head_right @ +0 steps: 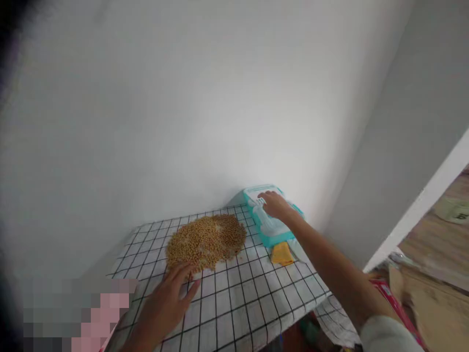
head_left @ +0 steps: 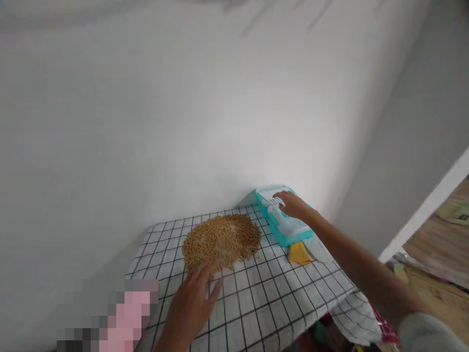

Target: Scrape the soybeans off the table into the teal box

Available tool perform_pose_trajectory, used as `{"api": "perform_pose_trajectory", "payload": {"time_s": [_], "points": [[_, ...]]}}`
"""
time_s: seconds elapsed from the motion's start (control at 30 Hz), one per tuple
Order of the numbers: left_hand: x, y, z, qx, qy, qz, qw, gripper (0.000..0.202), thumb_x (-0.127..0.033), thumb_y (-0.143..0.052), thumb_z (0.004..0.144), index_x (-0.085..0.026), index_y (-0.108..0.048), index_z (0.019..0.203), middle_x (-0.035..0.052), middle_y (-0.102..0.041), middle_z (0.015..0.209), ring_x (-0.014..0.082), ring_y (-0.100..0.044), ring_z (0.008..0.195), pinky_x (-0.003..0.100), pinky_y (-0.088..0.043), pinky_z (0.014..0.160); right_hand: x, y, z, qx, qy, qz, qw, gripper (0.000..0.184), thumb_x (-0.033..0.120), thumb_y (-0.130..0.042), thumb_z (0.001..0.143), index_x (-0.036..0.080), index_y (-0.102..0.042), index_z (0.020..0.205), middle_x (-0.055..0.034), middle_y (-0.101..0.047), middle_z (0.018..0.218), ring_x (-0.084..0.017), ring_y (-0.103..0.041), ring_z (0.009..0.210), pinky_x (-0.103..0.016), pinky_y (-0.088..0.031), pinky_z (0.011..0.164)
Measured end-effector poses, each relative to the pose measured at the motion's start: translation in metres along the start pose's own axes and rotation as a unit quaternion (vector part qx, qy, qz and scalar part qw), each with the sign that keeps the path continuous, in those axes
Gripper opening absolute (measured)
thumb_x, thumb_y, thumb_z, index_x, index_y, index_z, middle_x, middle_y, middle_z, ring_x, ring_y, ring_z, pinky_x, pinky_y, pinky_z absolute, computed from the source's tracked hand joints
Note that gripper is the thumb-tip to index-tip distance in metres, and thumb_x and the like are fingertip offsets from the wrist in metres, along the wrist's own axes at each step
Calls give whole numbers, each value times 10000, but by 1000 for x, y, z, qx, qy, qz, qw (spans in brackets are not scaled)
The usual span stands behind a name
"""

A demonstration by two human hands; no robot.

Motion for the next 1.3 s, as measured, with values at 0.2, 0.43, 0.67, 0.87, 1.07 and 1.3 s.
{"api": "perform_pose_trajectory", "payload": {"time_s": [0.2, 0.43, 0.67, 0.87, 1.07, 1.3], "points": [[-9, -14, 2, -63, -40, 5, 997, 314, -385, -492, 961, -205, -580, 1202, 90, -604, 1236, 267, -526, 1211, 490, -447, 1056, -10, -5, 15, 36, 8, -18, 999, 336, 344, -598, 950, 169, -583, 1236, -97, -608, 1244, -222, -634, 1051, -435, -550, 883], [-1, -18, -2, -57, -33, -10, 998, 324, -326, -469, 968, -203, -522, 1263, 95, -549, 1289, 259, -490, 1251, 492, -428, 1094, -6, 0, 2, 15, 43, -63, 997, 279, 336, -581, 956, 164, -602, 1174, -83, -631, 1160, -205, -633, 996, -399, -544, 847], [-5, -15, -2, -74, -40, -7, 996, 323, -304, -477, 962, -193, -516, 1263, 100, -531, 1302, 264, -464, 1281, 485, -408, 1122, 1, 15, -9, -31, 94, -95, 991, 168, 138, -516, 909, 164, -653, 1004, -103, -663, 958, -205, -601, 877, -286, -436, 713], [-13, -6, -3, -110, -51, 26, 992, 353, -320, -515, 942, -164, -520, 1258, 140, -484, 1373, 318, -398, 1349, 533, -361, 1152, -12, 64, -18, -143, 71, -71, 985, 316, 116, -452, 915, 125, -614, 1185, -144, -641, 1019, -251, -556, 951, -353, -404, 853], [-72, 24, 17, -84, -60, -26, 994, 413, -384, -499, 945, -217, -492, 1322, 131, -405, 1491, 325, -306, 1434, 554, -325, 1158, -38, 115, -41, -233, -16, 12, 972, 272, 179, -455, 913, 146, -644, 1105, -158, -610, 1101, -271, -532, 1038, -378, -380, 933], [-140, -8, 139, 91, 6, -237, 967, 567, -633, -373, 919, -227, -492, 1296, 81, -759, 967, 253, -716, 880, 361, -537, 774, -99, 109, -52, -160, -152, 151, 963, 324, 176, -360, 921, 142, -678, 974, -78, -690, 817, -184, -600, 728, -278, -439, 684]]}}
Point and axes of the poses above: each hand's wrist, its own z-axis towards the middle knuckle, its own y-axis out of the back of the hand, x = y × z, the point moved 9 cm from there along z, towards the middle knuckle
